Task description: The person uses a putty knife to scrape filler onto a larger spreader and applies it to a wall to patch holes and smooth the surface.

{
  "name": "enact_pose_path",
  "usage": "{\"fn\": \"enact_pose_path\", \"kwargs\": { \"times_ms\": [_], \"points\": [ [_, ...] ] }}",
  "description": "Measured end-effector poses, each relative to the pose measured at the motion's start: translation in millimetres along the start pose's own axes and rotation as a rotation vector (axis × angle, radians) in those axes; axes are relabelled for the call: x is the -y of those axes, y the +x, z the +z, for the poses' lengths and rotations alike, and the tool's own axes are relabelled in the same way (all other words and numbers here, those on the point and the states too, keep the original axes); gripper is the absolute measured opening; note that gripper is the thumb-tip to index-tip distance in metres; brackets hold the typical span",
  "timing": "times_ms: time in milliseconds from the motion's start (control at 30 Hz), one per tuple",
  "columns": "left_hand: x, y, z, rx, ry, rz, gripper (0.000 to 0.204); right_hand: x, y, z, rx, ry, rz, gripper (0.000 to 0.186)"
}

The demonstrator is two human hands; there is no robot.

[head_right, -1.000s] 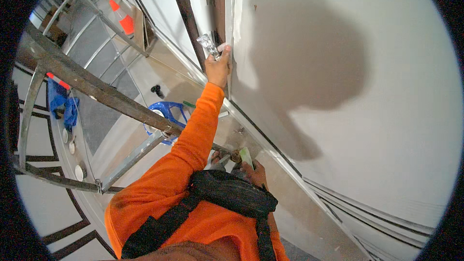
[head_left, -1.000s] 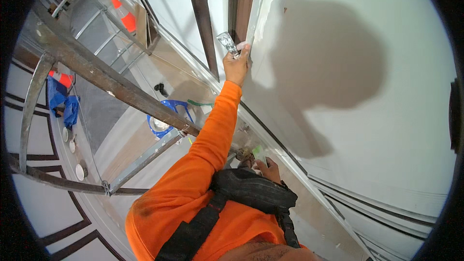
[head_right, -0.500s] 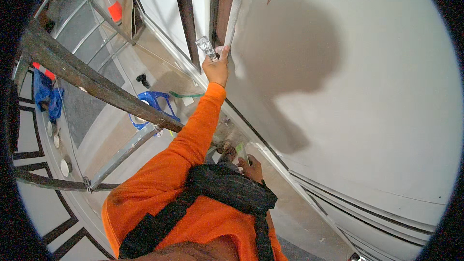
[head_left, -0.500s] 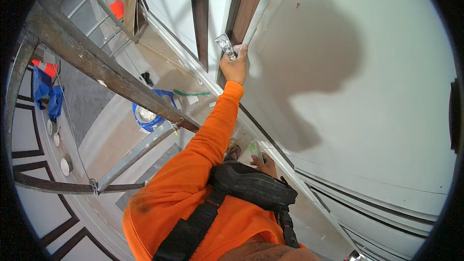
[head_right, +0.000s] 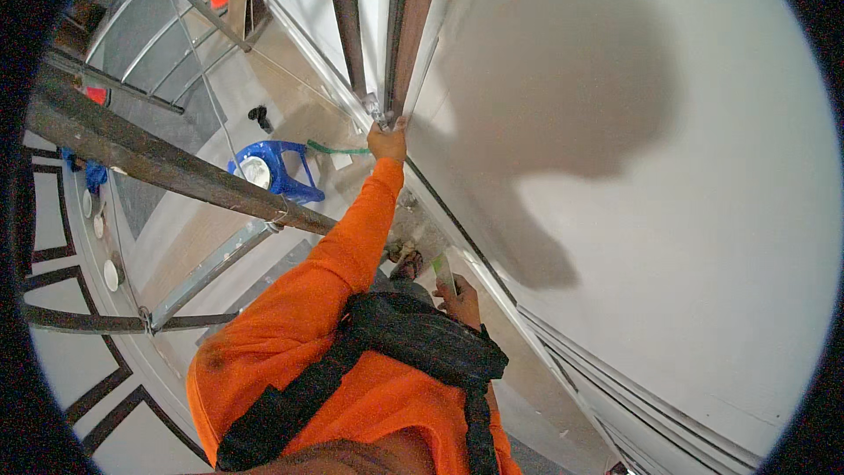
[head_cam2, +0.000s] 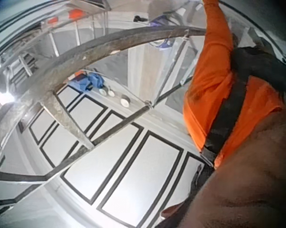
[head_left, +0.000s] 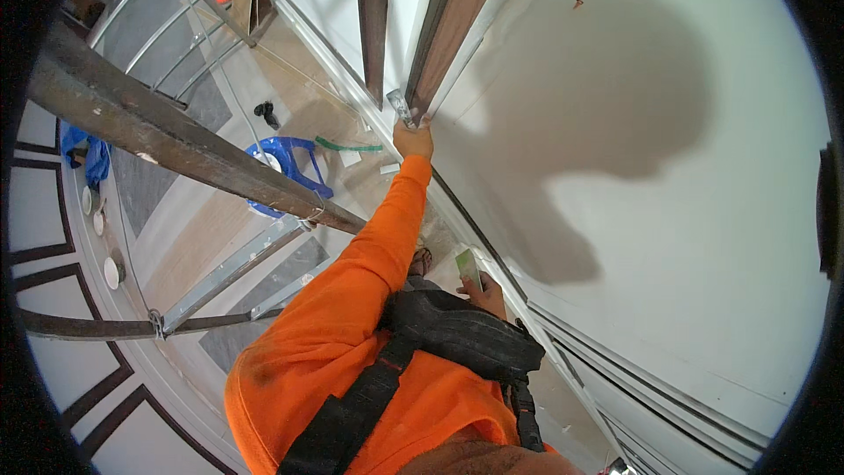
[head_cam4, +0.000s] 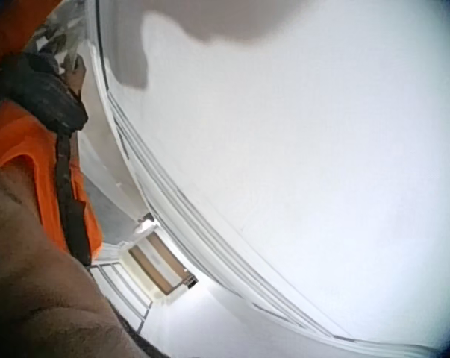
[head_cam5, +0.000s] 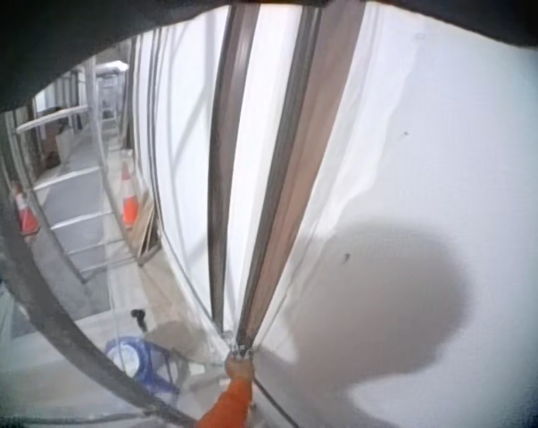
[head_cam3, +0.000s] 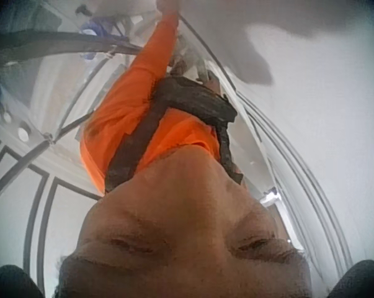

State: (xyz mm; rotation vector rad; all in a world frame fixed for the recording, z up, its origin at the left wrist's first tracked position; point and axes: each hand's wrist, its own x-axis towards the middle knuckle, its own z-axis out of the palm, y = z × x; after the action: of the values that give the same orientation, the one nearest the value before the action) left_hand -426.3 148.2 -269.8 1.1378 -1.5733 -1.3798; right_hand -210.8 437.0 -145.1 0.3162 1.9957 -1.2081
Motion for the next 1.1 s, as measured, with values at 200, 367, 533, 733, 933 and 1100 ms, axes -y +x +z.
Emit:
{"fn": "enact_pose_path", "kwargs": {
  "times_ms": [200, 367, 533, 733, 933, 1100],
  "points": [
    [61.4, 8.6, -2.9, 0.228, -0.435, -0.811, 0.015, -7.8, 8.2, -9.0, -0.015, 0.009, 0.027, 0.061],
    [52.5, 1.6, 4.2, 0.223, -0.587, -0.923, 0.020, -18.2, 13.1, -13.2, 0.014, 0.046, 0.112, 0.055],
    [74.1, 14.2, 17.3, 0.082, -0.652, -0.963, 0.019, -21.0, 11.7, -12.2, -0.046, 0.077, 0.098, 0.043],
    [61.6, 11.9, 19.3, 0.142, -0.574, -0.992, 0.009, -30.4, 20.8, -20.4, -0.022, 0.079, 0.174, 0.041],
    [89.0, 12.3, 24.0, 0.147, -0.616, -1.007, 0.003, -41.6, 30.2, -22.9, 0.012, 0.115, 0.186, 0.042],
    [83.7, 10.9, 21.8, 0.154, -0.495, -0.943, 0.005, -36.0, 31.3, -24.4, -0.007, 0.100, 0.218, 0.046]
  ]
}}
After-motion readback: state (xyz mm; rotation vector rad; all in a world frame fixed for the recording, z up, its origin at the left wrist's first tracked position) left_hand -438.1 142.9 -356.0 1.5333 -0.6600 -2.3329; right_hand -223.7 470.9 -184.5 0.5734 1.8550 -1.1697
